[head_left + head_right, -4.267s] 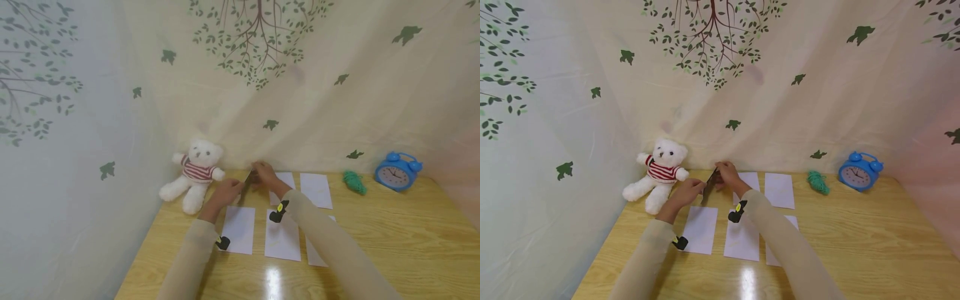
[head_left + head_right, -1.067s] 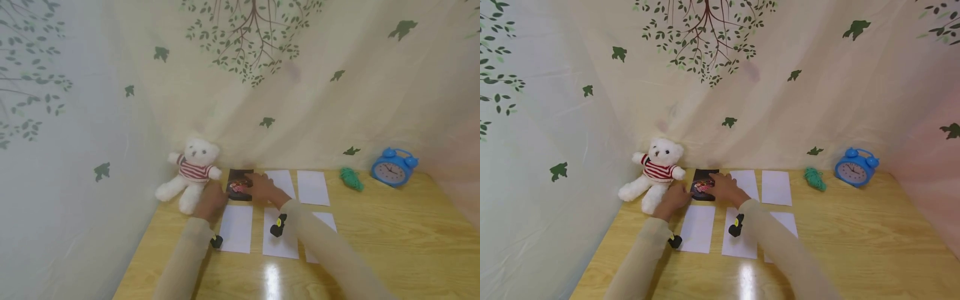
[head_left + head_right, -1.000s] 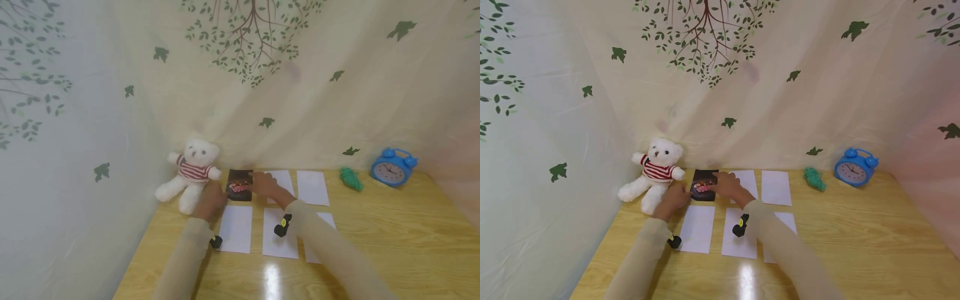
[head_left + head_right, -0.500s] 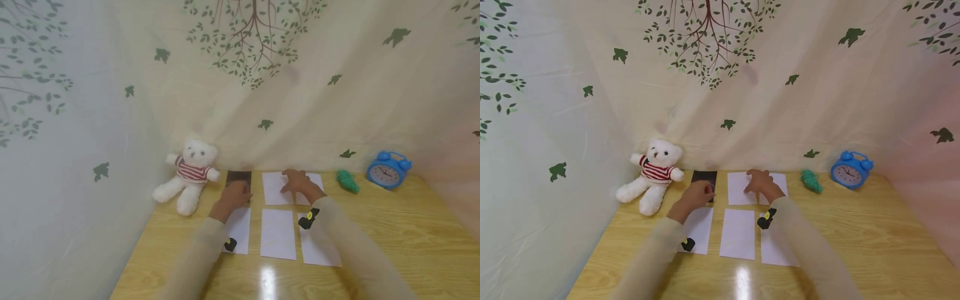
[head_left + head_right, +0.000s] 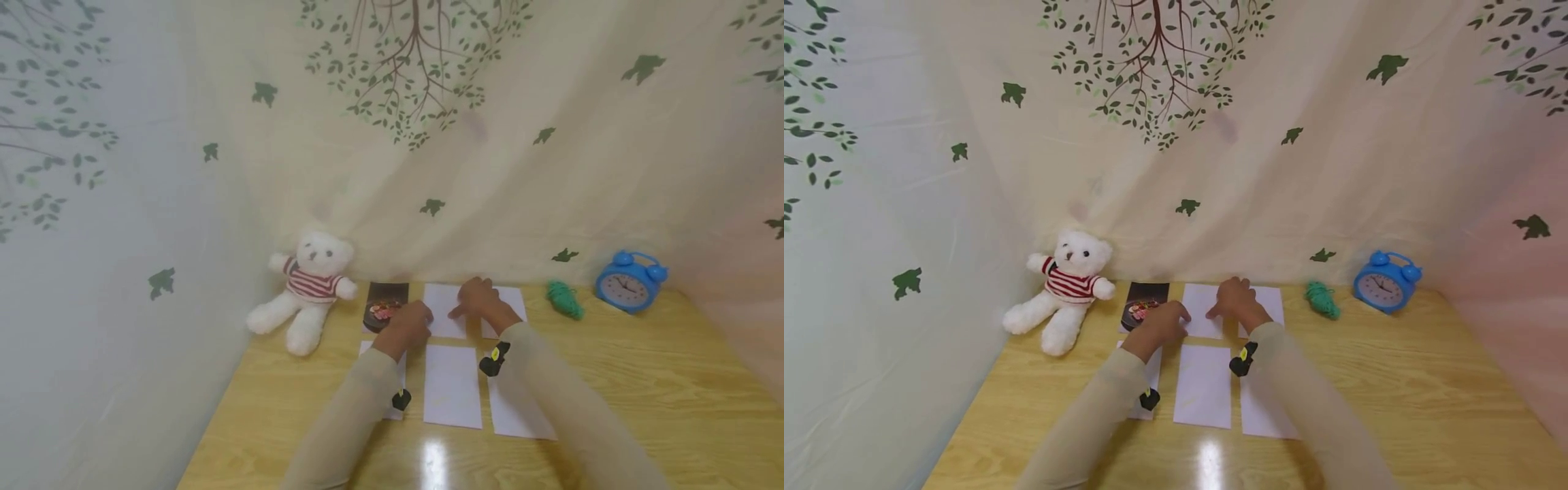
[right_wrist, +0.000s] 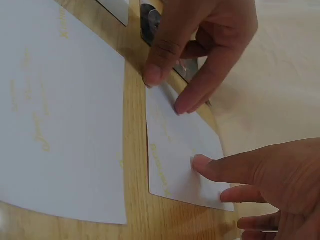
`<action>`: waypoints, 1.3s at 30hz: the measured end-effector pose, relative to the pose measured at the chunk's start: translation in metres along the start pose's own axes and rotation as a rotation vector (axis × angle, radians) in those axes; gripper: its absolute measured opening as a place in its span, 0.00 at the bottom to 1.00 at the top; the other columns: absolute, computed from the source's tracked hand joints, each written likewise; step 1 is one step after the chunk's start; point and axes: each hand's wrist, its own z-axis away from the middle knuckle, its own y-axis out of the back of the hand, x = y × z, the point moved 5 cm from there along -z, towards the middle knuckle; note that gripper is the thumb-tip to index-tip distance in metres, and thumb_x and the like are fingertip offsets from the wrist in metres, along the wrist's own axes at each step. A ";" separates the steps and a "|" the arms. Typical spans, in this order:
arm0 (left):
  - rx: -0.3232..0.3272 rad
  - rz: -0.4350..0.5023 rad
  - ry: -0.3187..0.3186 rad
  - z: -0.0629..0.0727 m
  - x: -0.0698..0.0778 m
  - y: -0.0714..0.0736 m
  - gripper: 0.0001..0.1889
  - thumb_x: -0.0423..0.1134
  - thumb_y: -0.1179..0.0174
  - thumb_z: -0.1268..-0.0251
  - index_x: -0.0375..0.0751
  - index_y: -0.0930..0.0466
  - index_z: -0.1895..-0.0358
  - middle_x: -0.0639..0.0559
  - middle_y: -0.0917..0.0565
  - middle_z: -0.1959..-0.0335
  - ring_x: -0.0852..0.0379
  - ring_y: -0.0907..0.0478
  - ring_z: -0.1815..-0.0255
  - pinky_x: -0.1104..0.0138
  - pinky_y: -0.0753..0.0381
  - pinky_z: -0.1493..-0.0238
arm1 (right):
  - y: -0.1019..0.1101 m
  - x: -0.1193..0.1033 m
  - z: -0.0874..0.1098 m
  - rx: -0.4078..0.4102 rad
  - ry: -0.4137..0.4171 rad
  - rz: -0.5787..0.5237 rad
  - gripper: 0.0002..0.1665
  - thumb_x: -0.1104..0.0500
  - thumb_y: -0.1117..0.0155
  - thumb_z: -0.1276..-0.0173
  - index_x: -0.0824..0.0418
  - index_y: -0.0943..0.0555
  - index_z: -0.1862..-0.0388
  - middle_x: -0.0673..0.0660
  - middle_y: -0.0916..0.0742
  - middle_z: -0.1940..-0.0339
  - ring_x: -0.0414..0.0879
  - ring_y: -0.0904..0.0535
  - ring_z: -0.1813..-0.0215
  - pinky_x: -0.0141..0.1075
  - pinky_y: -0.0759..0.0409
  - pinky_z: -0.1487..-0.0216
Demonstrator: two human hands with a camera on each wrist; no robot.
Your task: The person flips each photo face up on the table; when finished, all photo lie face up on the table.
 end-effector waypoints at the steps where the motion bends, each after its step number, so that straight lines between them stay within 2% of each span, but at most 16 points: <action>1: -0.002 0.007 0.000 0.000 0.000 0.000 0.15 0.33 0.31 0.34 0.38 0.13 0.45 0.45 0.12 0.42 0.44 0.16 0.38 0.55 0.20 0.31 | 0.002 0.002 -0.001 0.003 -0.003 -0.010 0.31 0.43 0.19 0.42 0.65 0.13 0.51 0.72 0.19 0.39 0.73 0.30 0.33 0.63 0.26 0.35; 3: -0.003 0.015 -0.007 0.001 0.000 0.000 0.15 0.34 0.31 0.33 0.38 0.13 0.44 0.45 0.12 0.42 0.44 0.16 0.37 0.55 0.20 0.31 | 0.005 0.007 -0.002 0.005 -0.009 -0.024 0.36 0.44 0.19 0.42 0.66 0.15 0.42 0.74 0.21 0.33 0.74 0.31 0.31 0.63 0.27 0.32; 6: 0.002 0.006 -0.022 0.001 0.001 0.001 0.15 0.34 0.31 0.32 0.38 0.13 0.44 0.45 0.13 0.42 0.44 0.17 0.37 0.55 0.21 0.31 | 0.009 0.014 -0.006 0.001 -0.012 -0.029 0.42 0.43 0.20 0.42 0.68 0.19 0.37 0.74 0.20 0.32 0.74 0.30 0.31 0.61 0.28 0.30; 12: -0.011 0.007 -0.009 0.000 -0.001 -0.001 0.15 0.35 0.31 0.32 0.39 0.13 0.44 0.45 0.14 0.41 0.46 0.17 0.37 0.57 0.21 0.30 | 0.009 0.017 -0.015 -0.034 -0.017 -0.022 0.45 0.42 0.18 0.45 0.69 0.21 0.37 0.73 0.18 0.35 0.74 0.28 0.33 0.60 0.28 0.29; 20: -0.016 0.003 0.009 0.000 -0.004 -0.007 0.16 0.37 0.31 0.31 0.41 0.13 0.42 0.47 0.14 0.40 0.47 0.18 0.36 0.57 0.20 0.31 | 0.008 0.021 -0.018 -0.062 -0.073 -0.093 0.42 0.45 0.17 0.45 0.68 0.22 0.40 0.70 0.18 0.38 0.70 0.25 0.34 0.57 0.27 0.29; 23: -0.012 -0.005 0.003 0.000 -0.003 -0.007 0.16 0.37 0.31 0.31 0.42 0.13 0.43 0.47 0.14 0.41 0.47 0.17 0.37 0.57 0.20 0.32 | 0.008 0.025 -0.022 -0.032 -0.085 -0.149 0.39 0.48 0.18 0.44 0.68 0.24 0.42 0.68 0.18 0.40 0.67 0.25 0.35 0.56 0.28 0.28; 27: -0.013 0.006 0.008 0.001 -0.003 -0.005 0.15 0.37 0.31 0.31 0.42 0.13 0.43 0.47 0.15 0.41 0.47 0.18 0.37 0.56 0.20 0.32 | 0.009 0.028 -0.026 0.043 -0.080 -0.236 0.30 0.53 0.24 0.38 0.69 0.23 0.45 0.68 0.17 0.44 0.64 0.23 0.40 0.52 0.26 0.32; 31: -0.019 0.018 0.028 0.002 -0.006 -0.005 0.15 0.37 0.32 0.30 0.42 0.14 0.42 0.47 0.15 0.40 0.47 0.18 0.35 0.56 0.20 0.31 | 0.009 0.028 -0.030 0.115 -0.084 -0.327 0.21 0.58 0.28 0.36 0.70 0.20 0.49 0.68 0.14 0.49 0.59 0.18 0.48 0.44 0.19 0.45; 34: -0.021 0.016 0.034 0.002 -0.007 -0.005 0.16 0.38 0.32 0.30 0.43 0.14 0.42 0.47 0.15 0.39 0.47 0.19 0.35 0.56 0.21 0.31 | 0.008 0.030 -0.032 0.149 -0.100 -0.378 0.19 0.60 0.28 0.35 0.71 0.18 0.50 0.68 0.13 0.50 0.57 0.17 0.51 0.38 0.20 0.53; 39: -0.026 0.009 0.034 0.001 -0.010 -0.005 0.16 0.38 0.32 0.30 0.44 0.14 0.41 0.48 0.15 0.39 0.47 0.18 0.35 0.56 0.21 0.31 | 0.005 0.031 -0.034 0.199 -0.071 -0.382 0.21 0.59 0.31 0.32 0.74 0.15 0.47 0.71 0.11 0.45 0.62 0.16 0.45 0.42 0.18 0.47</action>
